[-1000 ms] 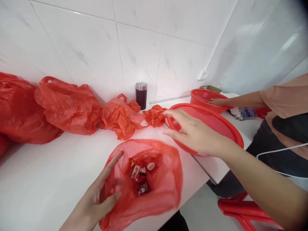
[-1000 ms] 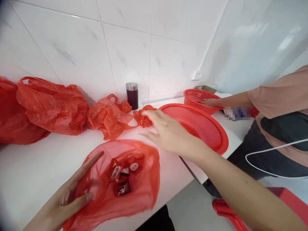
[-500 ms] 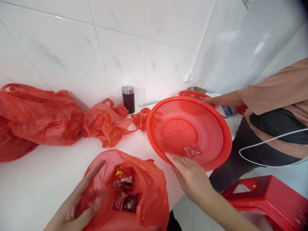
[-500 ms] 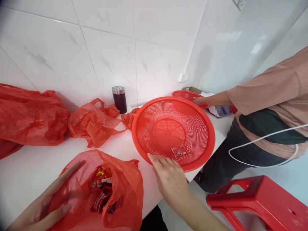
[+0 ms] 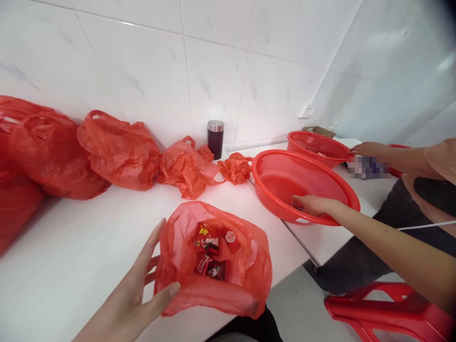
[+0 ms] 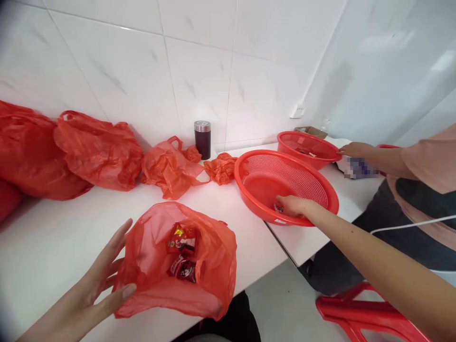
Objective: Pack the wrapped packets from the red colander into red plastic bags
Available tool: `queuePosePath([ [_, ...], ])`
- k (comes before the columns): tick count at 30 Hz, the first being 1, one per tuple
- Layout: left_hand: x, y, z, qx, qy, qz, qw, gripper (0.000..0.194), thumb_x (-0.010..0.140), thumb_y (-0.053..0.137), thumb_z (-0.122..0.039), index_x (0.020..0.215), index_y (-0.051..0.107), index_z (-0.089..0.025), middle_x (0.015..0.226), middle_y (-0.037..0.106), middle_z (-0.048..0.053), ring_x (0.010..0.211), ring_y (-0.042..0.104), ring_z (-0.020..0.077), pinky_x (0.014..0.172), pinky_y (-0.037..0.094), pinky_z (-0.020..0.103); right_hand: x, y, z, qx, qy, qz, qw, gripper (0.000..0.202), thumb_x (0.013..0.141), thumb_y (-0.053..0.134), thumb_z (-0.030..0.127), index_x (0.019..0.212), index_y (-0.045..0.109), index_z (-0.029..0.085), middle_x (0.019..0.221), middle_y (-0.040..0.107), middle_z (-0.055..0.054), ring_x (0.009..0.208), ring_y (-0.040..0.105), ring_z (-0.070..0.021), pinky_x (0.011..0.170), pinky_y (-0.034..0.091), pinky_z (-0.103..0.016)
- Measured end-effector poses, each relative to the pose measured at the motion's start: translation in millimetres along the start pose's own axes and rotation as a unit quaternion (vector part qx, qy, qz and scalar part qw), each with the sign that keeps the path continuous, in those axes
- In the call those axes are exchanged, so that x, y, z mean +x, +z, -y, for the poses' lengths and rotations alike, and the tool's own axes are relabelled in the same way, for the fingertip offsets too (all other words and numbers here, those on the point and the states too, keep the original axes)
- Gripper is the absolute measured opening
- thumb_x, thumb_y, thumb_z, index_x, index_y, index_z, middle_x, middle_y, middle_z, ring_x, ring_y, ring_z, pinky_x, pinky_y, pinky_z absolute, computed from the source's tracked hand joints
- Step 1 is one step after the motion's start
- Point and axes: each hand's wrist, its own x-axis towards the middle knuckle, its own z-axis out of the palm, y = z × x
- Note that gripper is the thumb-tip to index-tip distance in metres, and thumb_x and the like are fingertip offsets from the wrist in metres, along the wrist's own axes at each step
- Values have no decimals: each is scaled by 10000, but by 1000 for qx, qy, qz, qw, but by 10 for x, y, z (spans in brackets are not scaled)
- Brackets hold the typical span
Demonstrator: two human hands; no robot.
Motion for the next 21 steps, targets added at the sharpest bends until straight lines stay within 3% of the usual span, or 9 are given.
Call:
queuePosePath([
  [2, -90, 30, 31, 13, -13, -37, 999, 878, 802, 602, -491, 1486, 51, -470, 1536, 333, 46, 1156, 597, 300, 850, 579, 423, 41, -15, 15, -7, 1, 35, 999, 17, 711, 624, 193, 726, 632, 189, 689, 657, -70, 591, 576, -166, 572, 362, -285],
  [4, -139, 62, 33, 41, -23, -80, 996, 844, 797, 595, -513, 1485, 113, -433, 1466, 420, 76, 1065, 644, 279, 800, 600, 405, 64, -129, 68, -20, 10, 27, 999, 52, 695, 625, 193, 725, 583, 199, 699, 640, -63, 617, 570, -183, 571, 340, -292],
  [7, -148, 85, -36, 89, -57, -119, 987, 700, 773, 575, -575, 1382, 356, -308, 1170, 618, 93, 923, 671, 264, 692, 610, 372, -65, -432, 327, -36, 22, -55, 998, 86, 773, 569, 288, 802, 524, 221, 784, 636, -58, 700, 574, -216, 587, 336, -300],
  [9, -131, 82, -123, 113, -77, -98, 986, 527, 760, 553, -605, 1154, 536, -255, 973, 670, 69, 824, 672, 254, 644, 587, 346, -317, -621, 660, -2, -14, -130, 991, 128, 851, 486, 367, 893, 482, 246, 873, 636, -36, 767, 577, -205, 608, 364, -290],
  [10, -122, 77, -172, 115, -82, -74, 987, 442, 767, 537, -604, 1021, 580, -245, 896, 679, 54, 772, 668, 243, 628, 571, 331, -483, -683, 865, 83, -81, -189, 975, 140, 856, 502, 379, 887, 478, 244, 870, 634, -24, 767, 578, -186, 621, 384, -278],
  [11, -114, 72, -219, 109, -84, -49, 989, 383, 782, 521, -595, 909, 593, -240, 834, 680, 41, 725, 661, 228, 615, 555, 315, -659, -713, 1081, 163, -163, -197, 953, 127, 864, 509, 365, 896, 478, 246, 871, 637, -13, 759, 578, -168, 634, 404, -268],
  [13, -108, 60, -298, 80, -77, -15, 994, 340, 816, 497, -565, 782, 577, -237, 757, 669, 17, 663, 643, 202, 589, 527, 283, -985, -676, 1501, 226, -300, -147, 915, 98, 860, 513, 274, 957, 513, 260, 826, 640, 17, 676, 570, -132, 599, 408, -247],
  [17, -164, 80, -341, 58, -58, -63, 995, 343, 840, 475, -573, 857, 573, -245, 818, 669, 19, 695, 650, 202, 622, 525, 282, -1270, -383, 2009, 14, -443, -132, 887, 150, 833, 537, 168, 958, 612, 203, 815, 651, -32, 721, 577, -183, 656, 411, -320],
  [21, -266, 246, -244, 124, -74, -132, 981, 536, 771, 551, -623, 1178, 483, -282, 1065, 655, 60, 789, 676, 242, 670, 552, 343, -1216, -173, 1957, -158, -423, -95, 887, 199, 778, 694, 361, 867, 699, 183, 928, 646, -131, 890, 573, -307, 736, 429, -427],
])
